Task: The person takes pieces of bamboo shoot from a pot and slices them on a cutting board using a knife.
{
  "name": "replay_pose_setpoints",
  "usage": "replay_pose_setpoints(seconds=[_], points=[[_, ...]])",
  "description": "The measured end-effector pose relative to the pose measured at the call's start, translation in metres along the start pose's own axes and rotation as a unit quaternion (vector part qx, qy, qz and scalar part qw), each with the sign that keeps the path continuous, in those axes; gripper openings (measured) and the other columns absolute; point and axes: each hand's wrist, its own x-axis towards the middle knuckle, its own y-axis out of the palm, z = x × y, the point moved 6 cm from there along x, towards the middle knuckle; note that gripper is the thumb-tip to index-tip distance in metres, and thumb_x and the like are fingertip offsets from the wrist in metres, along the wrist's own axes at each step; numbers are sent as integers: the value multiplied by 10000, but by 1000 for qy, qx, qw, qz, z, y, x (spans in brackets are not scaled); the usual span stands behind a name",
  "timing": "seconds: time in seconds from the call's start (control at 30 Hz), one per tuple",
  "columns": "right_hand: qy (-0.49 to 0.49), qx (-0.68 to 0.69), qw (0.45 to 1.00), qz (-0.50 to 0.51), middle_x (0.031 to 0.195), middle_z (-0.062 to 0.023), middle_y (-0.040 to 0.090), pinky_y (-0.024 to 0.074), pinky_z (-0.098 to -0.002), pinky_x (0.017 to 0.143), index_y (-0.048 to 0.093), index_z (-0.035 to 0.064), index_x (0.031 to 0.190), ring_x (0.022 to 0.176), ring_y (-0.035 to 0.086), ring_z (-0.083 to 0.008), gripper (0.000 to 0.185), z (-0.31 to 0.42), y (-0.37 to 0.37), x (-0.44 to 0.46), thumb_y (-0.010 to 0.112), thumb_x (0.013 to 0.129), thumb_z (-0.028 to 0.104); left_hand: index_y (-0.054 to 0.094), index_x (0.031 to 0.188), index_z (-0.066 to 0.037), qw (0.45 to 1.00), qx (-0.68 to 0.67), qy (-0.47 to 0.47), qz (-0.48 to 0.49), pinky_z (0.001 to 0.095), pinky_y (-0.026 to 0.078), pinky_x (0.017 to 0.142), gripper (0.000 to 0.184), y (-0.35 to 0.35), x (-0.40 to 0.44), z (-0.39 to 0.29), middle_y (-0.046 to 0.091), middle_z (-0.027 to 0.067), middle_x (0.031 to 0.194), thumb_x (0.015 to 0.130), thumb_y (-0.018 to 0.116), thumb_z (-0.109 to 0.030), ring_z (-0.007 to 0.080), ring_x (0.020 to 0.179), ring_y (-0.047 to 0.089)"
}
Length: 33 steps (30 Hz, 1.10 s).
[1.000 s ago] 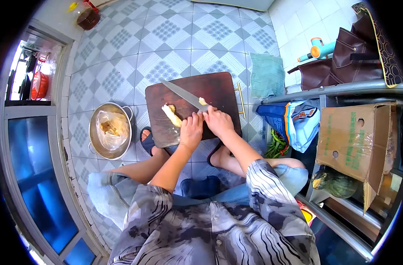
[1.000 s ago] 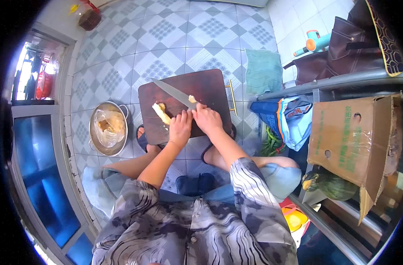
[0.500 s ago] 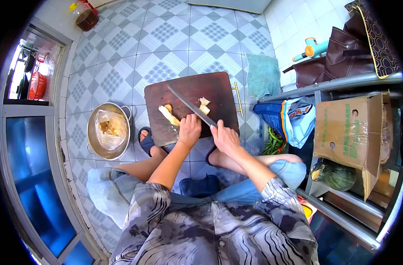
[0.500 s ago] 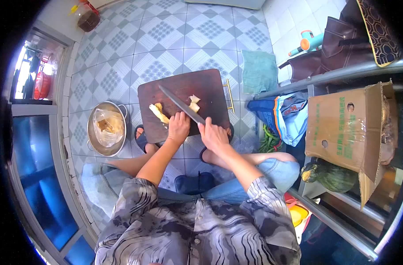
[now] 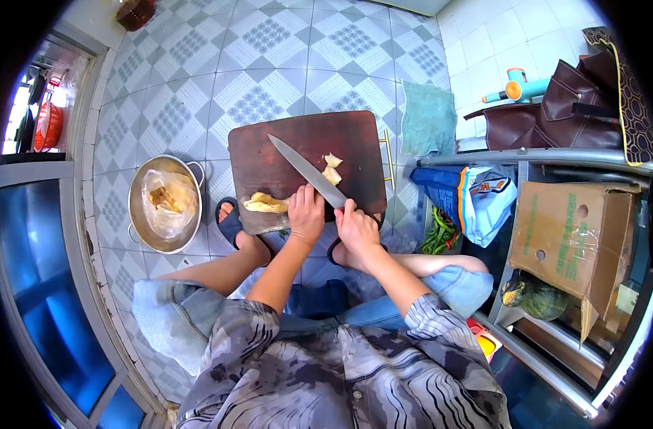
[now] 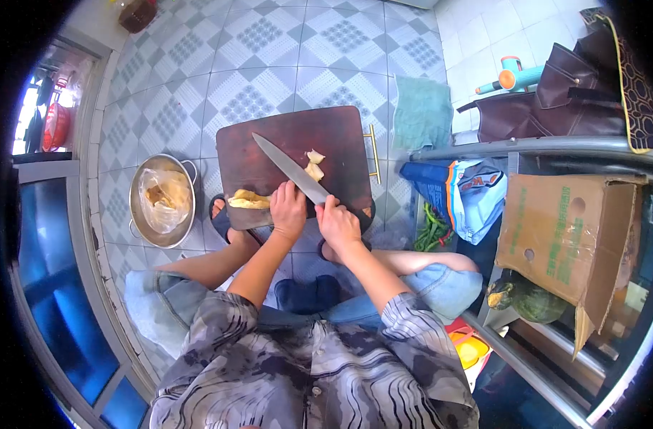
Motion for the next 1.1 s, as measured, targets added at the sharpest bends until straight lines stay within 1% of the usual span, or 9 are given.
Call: replay_pose_setpoints(seconds=[0.17,0.37,0.43,0.53,0.7,0.9,0.97,1.07,1.1], points=[[5,30,1000,1,620,-202,602,515,-460,486,416,29,907,557,626,-369,302,10,3,21,443,935,328,619,905,-51,999,-41,-9,-27,389,440,732,231,-6,8,3,553,112,980,700,581,-151,268,890,547],[10,50,999,19,621,-212,612,516,-483,511,416,31,908,588,631,-385,310,7,-4,23,430,940,339,582,945,-53,993,-77,-55,76,378,450,696,247,-1,14,11,545,110,927,714,593,-140,286,837,536],[9,57,998,11,617,-214,614,521,-477,520,425,30,899,592,636,-380,326,7,-7,23,422,943,353,540,894,-70,986,44,-110,118,343,453,675,147,-1,12,12,522,86,873,769,544,-148,245,809,536],[5,56,998,19,622,-222,615,519,-483,524,425,28,895,591,634,-386,328,8,-8,24,417,945,352,517,858,-86,972,98,-115,177,337,456,656,98,9,13,10,524,80,857,794,526,-160,233,795,545],[6,83,996,23,623,-247,602,495,-533,545,406,21,895,607,613,-434,317,7,-13,24,401,951,334,509,842,-88,964,138,-101,206,333,492,655,106,22,18,11,524,83,843,818,530,-189,228,773,562],[29,88,995,38,661,-247,620,512,-523,584,421,15,909,654,631,-423,350,5,-10,26,390,953,362,472,928,-34,953,70,-158,247,343,544,669,219,16,20,11,529,124,866,812,588,-179,287,840,611],[28,91,995,35,665,-248,621,510,-526,586,419,16,915,656,630,-426,351,6,-9,26,388,953,363,439,974,-12,940,-43,-193,278,362,540,677,295,16,20,15,538,177,918,800,610,-178,333,885,616],[18,91,996,11,638,-249,608,491,-549,555,404,27,905,620,613,-440,323,4,-9,26,386,956,345,427,988,-4,938,-46,-175,295,368,538,693,327,6,21,7,558,225,958,786,619,-175,356,892,620],[15,85,996,17,637,-245,609,491,-547,550,404,29,906,617,613,-437,319,4,-9,25,387,955,344,442,985,-18,932,-39,-175,316,371,540,658,273,12,18,8,608,201,927,815,577,-183,315,824,653]])
